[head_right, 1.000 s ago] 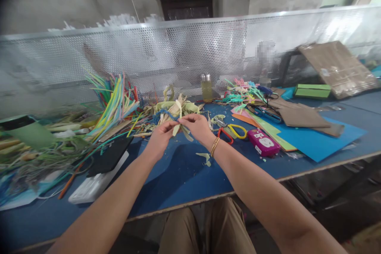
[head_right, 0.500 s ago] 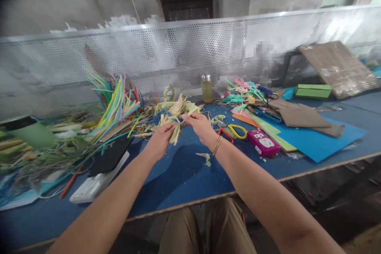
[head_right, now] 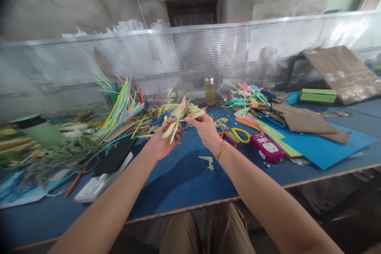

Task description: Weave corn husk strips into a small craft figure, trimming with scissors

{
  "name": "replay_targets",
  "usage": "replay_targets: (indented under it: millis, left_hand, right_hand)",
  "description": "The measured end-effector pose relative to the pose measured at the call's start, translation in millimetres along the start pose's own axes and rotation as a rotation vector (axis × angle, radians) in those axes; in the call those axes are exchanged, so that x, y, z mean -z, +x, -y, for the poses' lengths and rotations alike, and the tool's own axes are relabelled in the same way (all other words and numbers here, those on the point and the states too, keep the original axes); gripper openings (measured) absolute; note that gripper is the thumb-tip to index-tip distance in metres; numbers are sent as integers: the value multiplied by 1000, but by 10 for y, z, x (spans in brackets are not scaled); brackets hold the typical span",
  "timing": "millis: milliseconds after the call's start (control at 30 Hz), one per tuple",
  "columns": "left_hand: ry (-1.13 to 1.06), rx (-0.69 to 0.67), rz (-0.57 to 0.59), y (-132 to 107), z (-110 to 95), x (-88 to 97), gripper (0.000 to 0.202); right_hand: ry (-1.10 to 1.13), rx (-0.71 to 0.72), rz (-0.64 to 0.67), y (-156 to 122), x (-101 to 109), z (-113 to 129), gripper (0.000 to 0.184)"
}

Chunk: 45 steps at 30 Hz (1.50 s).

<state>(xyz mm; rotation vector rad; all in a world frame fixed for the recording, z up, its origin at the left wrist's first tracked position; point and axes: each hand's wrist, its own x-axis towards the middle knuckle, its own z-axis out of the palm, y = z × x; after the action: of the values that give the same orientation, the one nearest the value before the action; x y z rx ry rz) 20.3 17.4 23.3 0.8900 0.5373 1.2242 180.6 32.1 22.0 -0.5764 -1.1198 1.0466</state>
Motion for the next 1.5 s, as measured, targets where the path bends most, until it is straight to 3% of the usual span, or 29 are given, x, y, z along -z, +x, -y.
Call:
replay_targets:
  millis: [267, 533, 800, 933, 1067, 1267, 1400, 1500]
  left_hand:
    - [18, -35, -162, 41, 11, 16, 35]
    - [162, -250, -235, 51, 84, -15, 31]
    - [3, -187, -78, 14, 22, -39, 25]
    - [20, -208, -99, 16, 44, -57, 31]
    - [93, -253, -170, 30, 70, -47, 26]
    - [108, -258, -244, 35, 41, -5, 36]
    - [190, -325, -240, 44, 59, 3, 32]
    - [297, -394, -249, 67, 88, 21, 25]
  right_hand:
    - [-77, 28, 83, -63, -53, 13, 25]
    - [-166, 92, 173, -100, -63, -19, 18]
    - [-339, 219, 23, -123, -79, -29, 16]
    - [-400, 242, -43, -123, -72, -5, 15]
    - [-379, 209, 22, -147, -92, 21, 12]
    - [-428, 227, 149, -183, -91, 50, 12]
    - [-430, 213, 154, -179, -78, 9, 21]
    - [-251, 59, 139, -170, -88, -22, 43]
